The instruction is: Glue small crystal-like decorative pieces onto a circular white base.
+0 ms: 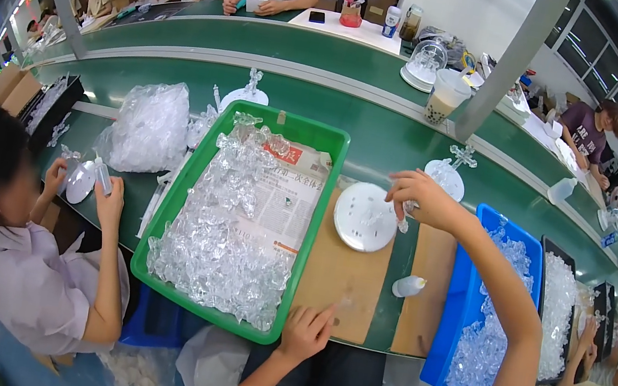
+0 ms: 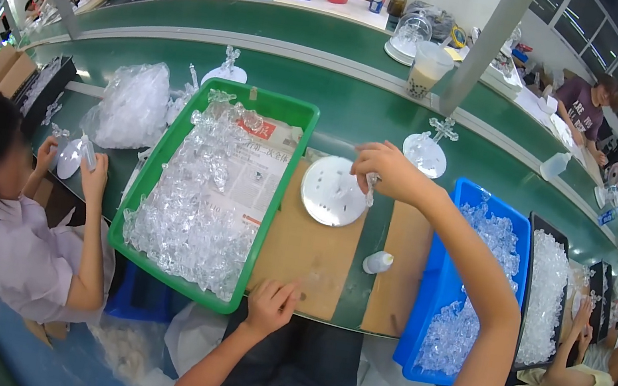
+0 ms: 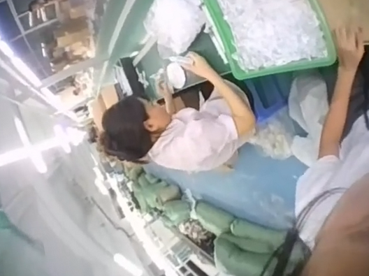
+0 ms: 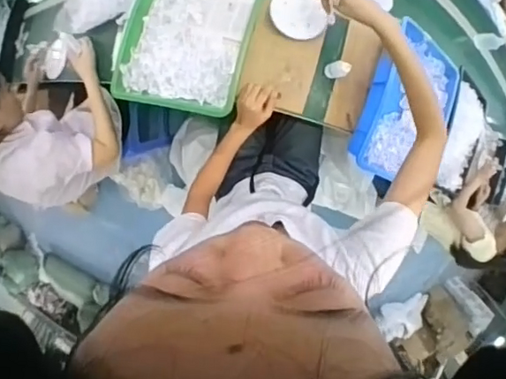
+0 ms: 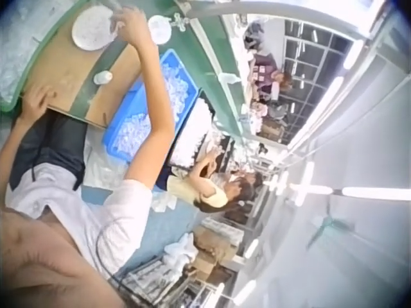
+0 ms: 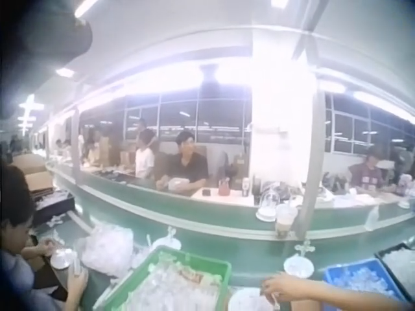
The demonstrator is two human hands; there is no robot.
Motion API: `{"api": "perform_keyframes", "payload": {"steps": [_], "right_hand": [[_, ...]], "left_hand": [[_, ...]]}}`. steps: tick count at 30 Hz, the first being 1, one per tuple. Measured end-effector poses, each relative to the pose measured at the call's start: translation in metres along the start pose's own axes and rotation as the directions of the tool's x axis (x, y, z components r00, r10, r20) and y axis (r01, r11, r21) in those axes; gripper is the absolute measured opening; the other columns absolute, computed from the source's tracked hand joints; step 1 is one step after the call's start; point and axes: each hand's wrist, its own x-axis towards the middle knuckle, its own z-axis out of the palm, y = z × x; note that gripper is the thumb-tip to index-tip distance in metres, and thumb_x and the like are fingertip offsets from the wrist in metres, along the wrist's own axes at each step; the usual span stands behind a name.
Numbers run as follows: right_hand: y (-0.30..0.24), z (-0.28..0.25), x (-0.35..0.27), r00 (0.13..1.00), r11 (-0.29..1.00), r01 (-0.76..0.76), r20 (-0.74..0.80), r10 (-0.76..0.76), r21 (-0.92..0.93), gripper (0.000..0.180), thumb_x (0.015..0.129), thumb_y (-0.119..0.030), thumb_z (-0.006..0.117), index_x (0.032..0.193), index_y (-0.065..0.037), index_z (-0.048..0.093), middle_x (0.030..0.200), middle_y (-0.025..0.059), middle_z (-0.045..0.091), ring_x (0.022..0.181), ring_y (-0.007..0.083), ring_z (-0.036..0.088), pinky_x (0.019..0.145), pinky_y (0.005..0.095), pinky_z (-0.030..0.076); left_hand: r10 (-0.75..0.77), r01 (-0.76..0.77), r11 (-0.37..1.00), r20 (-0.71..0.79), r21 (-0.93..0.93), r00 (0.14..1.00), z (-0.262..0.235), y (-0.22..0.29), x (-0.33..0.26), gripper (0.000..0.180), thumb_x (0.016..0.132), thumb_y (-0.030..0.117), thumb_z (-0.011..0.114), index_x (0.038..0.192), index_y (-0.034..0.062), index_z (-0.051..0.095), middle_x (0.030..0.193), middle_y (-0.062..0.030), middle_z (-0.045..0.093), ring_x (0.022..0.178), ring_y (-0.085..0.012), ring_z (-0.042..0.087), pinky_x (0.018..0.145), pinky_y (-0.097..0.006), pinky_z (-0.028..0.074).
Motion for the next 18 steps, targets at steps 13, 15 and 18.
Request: {"api": "perform_keyframes", "payload": {"steps": [13, 15, 18], "right_hand": [[-0.080, 0.044, -0.010, 0.847, 0.834, -0.419, -0.176, 0.501, 0.360, 0.030, 0.080, -0.014, 0.065, 0.106, -0.006, 0.053, 0.084, 0.0149, 0.067, 0.079, 0.0332, 0.065, 0.067, 0.0411, 0.051], [-0.067, 0.034, -0.009, 0.900, 0.853, -0.315, -0.154, 0.407, 0.416, 0.030, 0.078, -0.011, 0.064, 0.107, -0.008, 0.054, 0.085, 0.0152, 0.067, 0.079, 0.0333, 0.065, 0.067, 0.0415, 0.051], [-0.055, 0.030, -0.003, 0.957, 0.901, -0.220, -0.096, 0.273, 0.373, 0.036, 0.074, 0.002, 0.060, 0.108, -0.009, 0.056, 0.087, 0.0120, 0.067, 0.083, 0.0293, 0.065, 0.072, 0.0359, 0.051]], "left_hand": [[-0.118, 0.118, 0.993, 0.124, 0.006, 0.985, -0.005, 0.001, 0.039, 0.039, 0.081, 0.012, 0.060, 0.119, 0.0024, 0.056, 0.131, -0.0242, 0.044, 0.119, -0.0417, 0.044, 0.097, -0.045, 0.038], [-0.152, 0.158, 0.987, 0.180, -0.022, 0.972, -0.006, 0.002, 0.043, 0.041, 0.084, 0.014, 0.058, 0.122, 0.0003, 0.053, 0.135, -0.0255, 0.038, 0.128, -0.0407, 0.035, 0.104, -0.046, 0.033], [-0.081, 0.084, 0.996, 0.230, -0.005, 0.970, -0.005, -0.006, 0.040, 0.044, 0.085, 0.017, 0.058, 0.125, 0.0006, 0.051, 0.137, -0.0260, 0.036, 0.130, -0.0414, 0.033, 0.107, -0.047, 0.029]]}}
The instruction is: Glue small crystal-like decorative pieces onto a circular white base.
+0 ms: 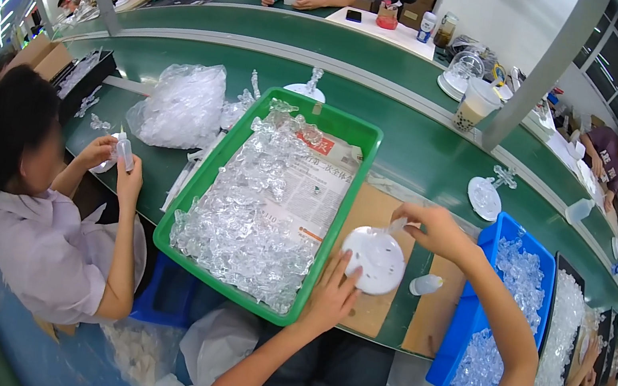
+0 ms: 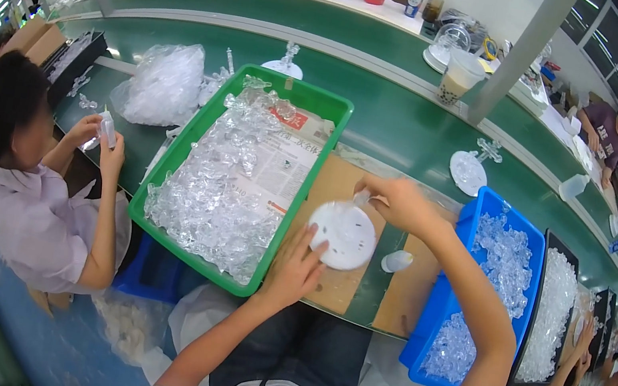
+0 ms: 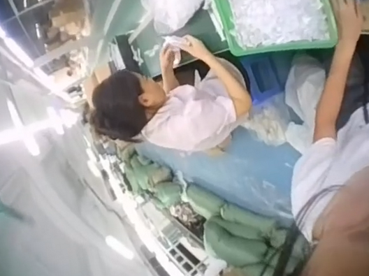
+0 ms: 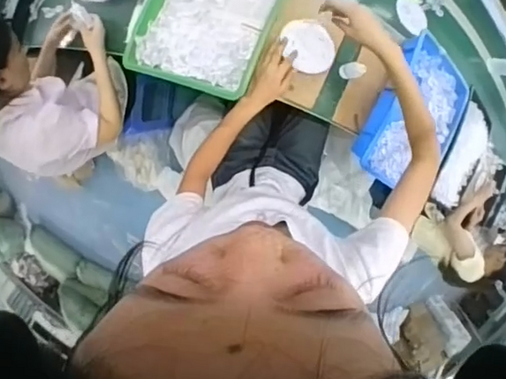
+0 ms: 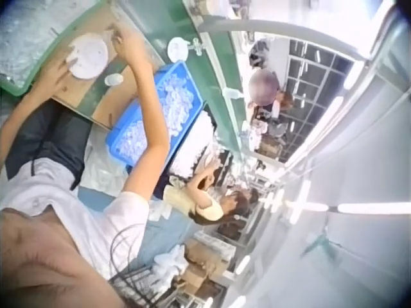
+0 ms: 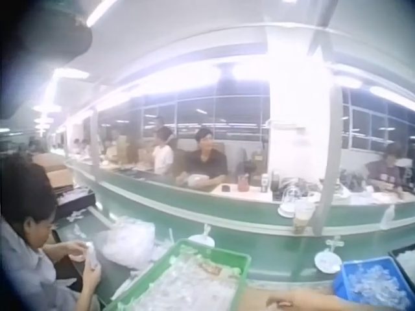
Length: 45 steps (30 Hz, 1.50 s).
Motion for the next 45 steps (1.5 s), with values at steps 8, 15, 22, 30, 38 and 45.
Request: {"api": "perform_keyframes", "payload": {"steps": [8, 15, 22, 30, 38, 45], "right_hand": [[-0.068, 0.011, 0.078, 0.979, 0.976, 0.183, -0.114, -0.169, 0.122, 0.022, 0.078, -0.014, 0.058, 0.098, -0.006, 0.063, 0.088, 0.0132, 0.067, 0.086, 0.0323, 0.064, 0.077, 0.0397, 0.050], [-0.087, 0.141, 0.204, 0.989, 0.932, -0.141, -0.014, 0.145, -0.335, 0.038, 0.074, -0.030, 0.066, 0.099, -0.001, 0.064, 0.086, 0.0185, 0.067, 0.084, 0.0357, 0.064, 0.070, 0.0464, 0.051], [-0.085, 0.108, 0.172, 0.985, 0.995, -0.069, -0.161, 0.057, -0.074, 0.032, 0.069, -0.021, 0.072, 0.096, -0.007, 0.065, 0.090, 0.0161, 0.066, 0.085, 0.0301, 0.065, 0.072, 0.0399, 0.052], [-0.152, 0.012, -0.024, 0.988, 0.951, -0.153, 0.044, 0.146, 0.268, 0.031, 0.078, -0.015, 0.071, 0.108, -0.011, 0.066, 0.094, 0.0110, 0.066, 0.081, 0.0198, 0.065, 0.071, 0.0301, 0.051], [-0.125, 0.084, -0.123, 0.728, 0.480, -0.179, -0.212, 0.652, 0.859, 0.031, 0.080, -0.005, 0.071, 0.109, 0.000, 0.062, 0.097, 0.0060, 0.064, 0.082, 0.0083, 0.059, 0.069, 0.0216, 0.048], [-0.087, 0.133, -0.121, 0.580, 0.484, -0.173, -0.309, 0.754, 0.858, 0.026, 0.078, -0.010, 0.073, 0.097, 0.003, 0.062, 0.090, 0.0060, 0.065, 0.077, 0.0098, 0.060, 0.069, 0.0214, 0.049]], "left_hand": [[-0.017, 0.012, 0.993, 0.045, 0.119, 0.999, 0.006, 0.004, -0.022, 0.049, 0.085, 0.026, 0.059, 0.130, 0.0070, 0.050, 0.135, -0.0245, 0.041, 0.128, -0.0383, 0.037, 0.104, -0.050, 0.030], [-0.050, 0.031, 0.986, 0.112, 0.165, 0.992, 0.007, 0.023, -0.029, 0.046, 0.086, 0.026, 0.057, 0.125, 0.0016, 0.051, 0.133, -0.0251, 0.041, 0.130, -0.0384, 0.034, 0.108, -0.049, 0.027], [-0.059, 0.060, 0.997, 0.016, -0.040, 0.998, -0.012, 0.029, -0.050, 0.035, 0.087, 0.018, 0.058, 0.119, 0.0042, 0.057, 0.130, -0.0207, 0.046, 0.125, -0.0388, 0.039, 0.103, -0.046, 0.033], [-0.577, 0.134, 0.172, 0.010, -0.976, 0.817, -0.054, 0.072, -0.032, 0.032, 0.093, 0.004, 0.049, 0.125, -0.0028, 0.051, 0.121, -0.0109, 0.057, 0.106, -0.0178, 0.057, 0.088, -0.028, 0.045], [-0.130, 0.105, 0.943, -0.059, -0.314, 0.990, -0.023, 0.038, -0.031, 0.040, 0.090, 0.011, 0.052, 0.128, -0.0023, 0.049, 0.138, -0.0230, 0.039, 0.127, -0.0397, 0.039, 0.104, -0.044, 0.033], [-0.061, 0.055, 0.997, 0.142, 0.045, 0.988, -0.013, 0.013, -0.045, 0.047, 0.084, 0.016, 0.060, 0.128, 0.0031, 0.050, 0.140, -0.0204, 0.039, 0.131, -0.0428, 0.032, 0.105, -0.048, 0.030]]}}
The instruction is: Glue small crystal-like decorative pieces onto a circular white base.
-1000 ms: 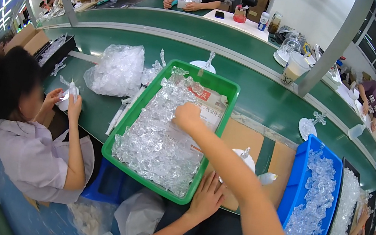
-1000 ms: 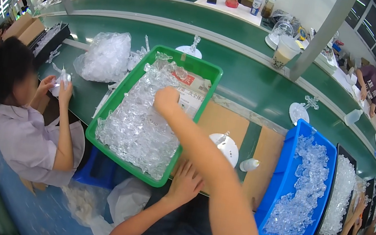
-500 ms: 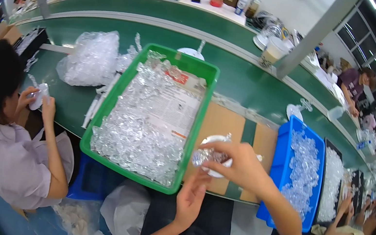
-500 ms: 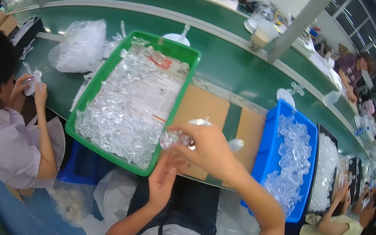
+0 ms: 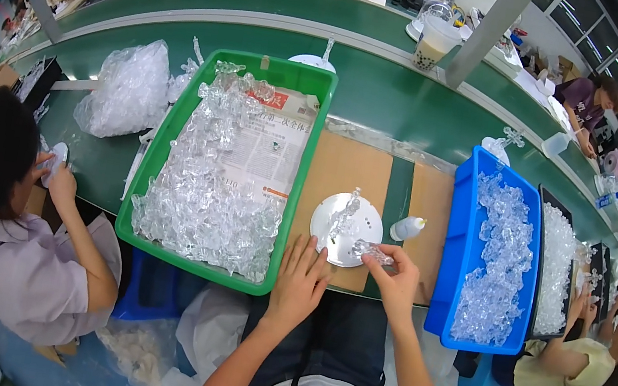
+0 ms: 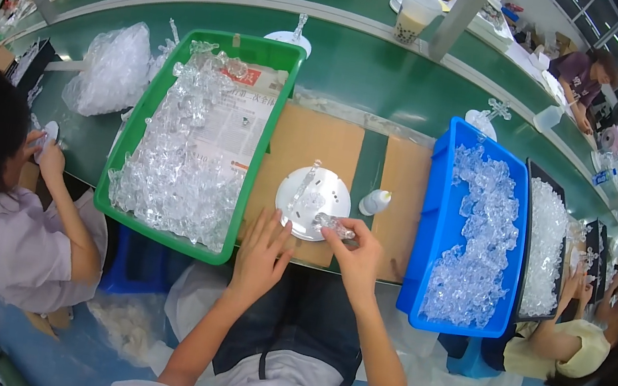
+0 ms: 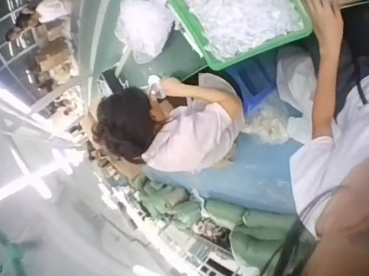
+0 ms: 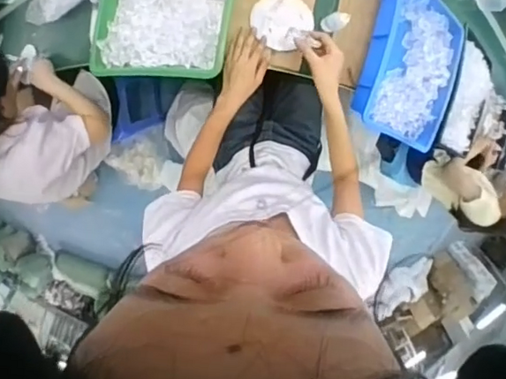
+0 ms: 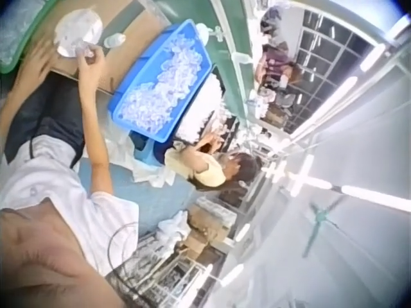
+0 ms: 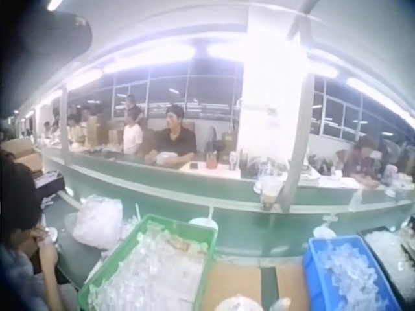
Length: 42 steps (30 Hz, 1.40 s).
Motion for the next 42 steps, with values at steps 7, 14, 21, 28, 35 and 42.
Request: {"api": "perform_keyframes", "payload": {"steps": [7, 14, 21, 28, 35, 42], "right_hand": [[-0.004, 0.033, 0.018, 0.970, 0.901, 0.239, 0.136, -0.202, -0.362, 0.029, 0.075, -0.018, 0.074, 0.092, 0.003, 0.063, 0.084, 0.0158, 0.062, 0.070, 0.0233, 0.065, 0.063, 0.0308, 0.053], [0.001, 0.042, 0.026, 0.912, 0.689, 0.408, 0.294, -0.285, -0.599, 0.024, 0.076, -0.018, 0.071, 0.086, 0.000, 0.061, 0.077, 0.0135, 0.058, 0.065, 0.0276, 0.063, 0.055, 0.0358, 0.049], [-0.005, 0.055, 0.014, 0.857, 0.473, 0.503, 0.346, -0.381, -0.724, 0.023, 0.076, -0.015, 0.068, 0.076, 0.001, 0.052, 0.072, 0.0156, 0.053, 0.061, 0.0344, 0.059, 0.052, 0.0406, 0.049], [-0.007, 0.045, 0.025, 0.855, 0.503, 0.518, 0.404, -0.326, -0.691, 0.023, 0.080, -0.020, 0.065, 0.082, 0.000, 0.053, 0.077, 0.0178, 0.055, 0.066, 0.0373, 0.060, 0.056, 0.0421, 0.050], [-0.008, 0.040, 0.023, 0.840, 0.519, 0.538, 0.469, -0.271, -0.664, 0.021, 0.079, -0.018, 0.064, 0.084, 0.000, 0.054, 0.078, 0.0171, 0.059, 0.068, 0.0365, 0.062, 0.057, 0.0412, 0.051], [-0.004, 0.043, 0.021, 0.832, 0.416, 0.550, 0.516, -0.203, -0.724, 0.017, 0.077, -0.011, 0.060, 0.084, 0.002, 0.052, 0.076, 0.0187, 0.060, 0.063, 0.0335, 0.064, 0.054, 0.0379, 0.052]], "left_hand": [[-0.039, 0.029, 0.993, -0.084, -0.116, 0.996, 0.004, 0.001, -0.008, 0.045, 0.084, 0.011, 0.059, 0.125, -0.0013, 0.049, 0.137, -0.0210, 0.042, 0.131, -0.0428, 0.032, 0.105, -0.048, 0.030], [-0.049, 0.039, 0.990, -0.068, -0.134, 0.997, 0.003, 0.001, -0.011, 0.043, 0.082, 0.007, 0.060, 0.122, -0.0039, 0.049, 0.137, -0.0216, 0.042, 0.130, -0.0425, 0.033, 0.105, -0.048, 0.031], [0.022, -0.030, 0.993, -0.070, -0.110, 0.997, 0.002, 0.002, -0.007, 0.048, 0.083, 0.014, 0.061, 0.125, -0.0052, 0.048, 0.138, -0.0224, 0.040, 0.130, -0.0394, 0.034, 0.106, -0.049, 0.029], [0.099, -0.099, 0.995, -0.011, -0.023, 0.995, 0.012, 0.001, -0.003, 0.051, 0.084, 0.024, 0.062, 0.126, -0.0022, 0.049, 0.141, -0.0245, 0.035, 0.131, -0.0423, 0.032, 0.106, -0.050, 0.028], [0.090, -0.090, 0.995, 0.015, -0.036, 0.996, 0.014, 0.006, -0.007, 0.057, 0.080, 0.035, 0.066, 0.125, 0.0037, 0.052, 0.137, -0.0299, 0.035, 0.129, -0.0452, 0.031, 0.105, -0.052, 0.027], [0.045, -0.042, 0.998, 0.057, -0.046, 0.997, 0.015, 0.010, -0.007, 0.057, 0.081, 0.036, 0.066, 0.126, 0.0038, 0.052, 0.141, -0.0301, 0.029, 0.132, -0.0453, 0.027, 0.106, -0.052, 0.026]]}}
